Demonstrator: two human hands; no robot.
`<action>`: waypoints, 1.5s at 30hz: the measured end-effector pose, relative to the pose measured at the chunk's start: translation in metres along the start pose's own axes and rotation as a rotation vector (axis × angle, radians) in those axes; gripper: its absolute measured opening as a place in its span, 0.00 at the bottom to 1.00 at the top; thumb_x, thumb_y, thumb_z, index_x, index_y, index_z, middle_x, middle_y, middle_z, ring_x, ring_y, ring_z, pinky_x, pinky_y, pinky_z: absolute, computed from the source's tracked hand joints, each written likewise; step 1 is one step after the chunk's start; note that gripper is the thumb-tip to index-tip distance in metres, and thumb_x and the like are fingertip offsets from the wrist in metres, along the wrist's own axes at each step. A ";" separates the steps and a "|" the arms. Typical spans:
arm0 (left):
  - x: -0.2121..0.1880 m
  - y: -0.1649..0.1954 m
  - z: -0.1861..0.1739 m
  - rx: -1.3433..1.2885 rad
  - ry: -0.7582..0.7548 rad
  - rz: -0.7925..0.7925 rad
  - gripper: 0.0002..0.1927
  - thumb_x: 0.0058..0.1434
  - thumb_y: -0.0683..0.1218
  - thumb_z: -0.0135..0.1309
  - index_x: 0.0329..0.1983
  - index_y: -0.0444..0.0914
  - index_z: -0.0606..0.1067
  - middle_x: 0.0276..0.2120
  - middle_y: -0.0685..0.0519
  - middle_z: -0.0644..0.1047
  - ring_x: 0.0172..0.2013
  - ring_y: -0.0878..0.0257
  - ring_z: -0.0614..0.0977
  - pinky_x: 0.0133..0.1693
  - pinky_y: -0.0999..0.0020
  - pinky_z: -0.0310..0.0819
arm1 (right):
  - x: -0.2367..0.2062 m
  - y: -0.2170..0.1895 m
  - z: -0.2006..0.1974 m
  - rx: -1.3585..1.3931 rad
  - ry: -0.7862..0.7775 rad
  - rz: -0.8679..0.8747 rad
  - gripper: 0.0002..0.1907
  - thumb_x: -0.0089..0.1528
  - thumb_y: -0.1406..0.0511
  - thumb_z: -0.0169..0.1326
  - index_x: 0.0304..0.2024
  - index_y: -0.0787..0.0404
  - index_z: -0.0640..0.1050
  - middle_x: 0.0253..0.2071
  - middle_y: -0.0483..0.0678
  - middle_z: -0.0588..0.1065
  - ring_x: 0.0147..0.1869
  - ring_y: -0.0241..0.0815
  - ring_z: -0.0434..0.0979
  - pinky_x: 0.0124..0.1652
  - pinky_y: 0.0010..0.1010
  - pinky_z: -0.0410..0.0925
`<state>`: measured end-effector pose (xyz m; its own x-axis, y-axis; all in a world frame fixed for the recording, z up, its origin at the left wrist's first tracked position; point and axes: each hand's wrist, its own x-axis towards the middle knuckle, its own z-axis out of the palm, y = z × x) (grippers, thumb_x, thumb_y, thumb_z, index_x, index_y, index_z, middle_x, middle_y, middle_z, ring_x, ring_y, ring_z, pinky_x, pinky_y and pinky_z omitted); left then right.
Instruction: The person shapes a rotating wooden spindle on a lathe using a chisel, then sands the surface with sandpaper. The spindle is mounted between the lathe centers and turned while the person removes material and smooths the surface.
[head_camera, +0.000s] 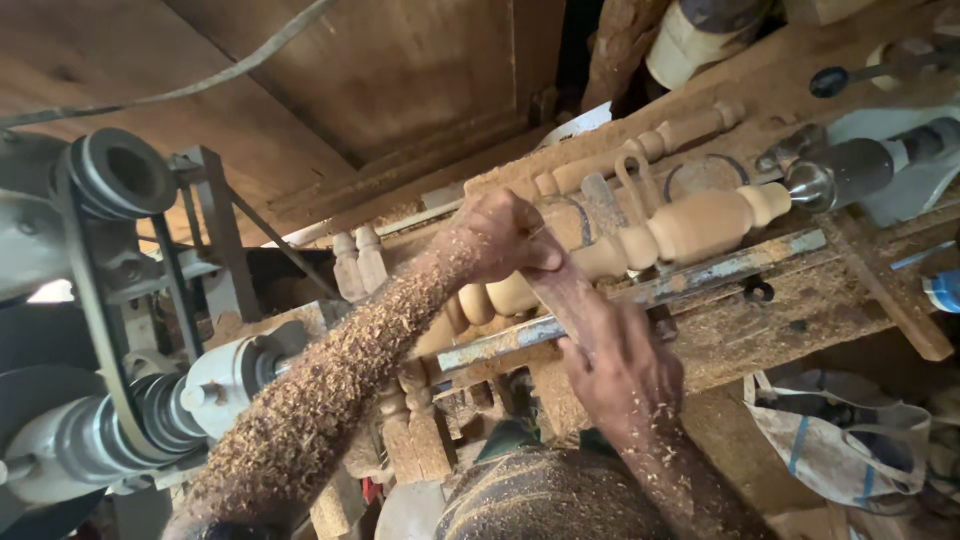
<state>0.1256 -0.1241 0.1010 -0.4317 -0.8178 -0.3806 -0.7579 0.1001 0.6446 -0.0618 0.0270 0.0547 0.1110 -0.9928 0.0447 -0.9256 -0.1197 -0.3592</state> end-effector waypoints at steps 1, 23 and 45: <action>-0.002 -0.005 -0.001 -0.007 0.024 0.074 0.22 0.51 0.51 0.69 0.48 0.42 0.82 0.37 0.50 0.85 0.38 0.62 0.86 0.43 0.63 0.80 | -0.001 -0.002 0.001 0.002 -0.090 0.048 0.28 0.59 0.60 0.62 0.62 0.57 0.76 0.48 0.55 0.74 0.28 0.43 0.78 0.22 0.29 0.72; 0.041 0.013 0.021 0.020 0.026 0.141 0.28 0.46 0.53 0.71 0.49 0.40 0.79 0.39 0.48 0.83 0.42 0.55 0.83 0.45 0.59 0.76 | 0.013 0.010 0.006 0.088 0.286 -0.241 0.21 0.63 0.73 0.52 0.60 0.71 0.74 0.62 0.66 0.73 0.45 0.56 0.85 0.35 0.38 0.79; -0.003 -0.039 -0.014 0.036 -0.196 -0.194 0.14 0.59 0.47 0.60 0.49 0.42 0.81 0.41 0.49 0.84 0.40 0.60 0.85 0.44 0.61 0.81 | 0.029 -0.042 0.008 0.180 0.073 -0.336 0.23 0.64 0.69 0.53 0.62 0.66 0.73 0.60 0.67 0.74 0.18 0.36 0.75 0.14 0.26 0.69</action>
<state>0.1632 -0.1335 0.0865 -0.3609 -0.6987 -0.6177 -0.8508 -0.0246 0.5249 -0.0168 0.0033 0.0635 0.3650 -0.8965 0.2512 -0.7628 -0.4427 -0.4713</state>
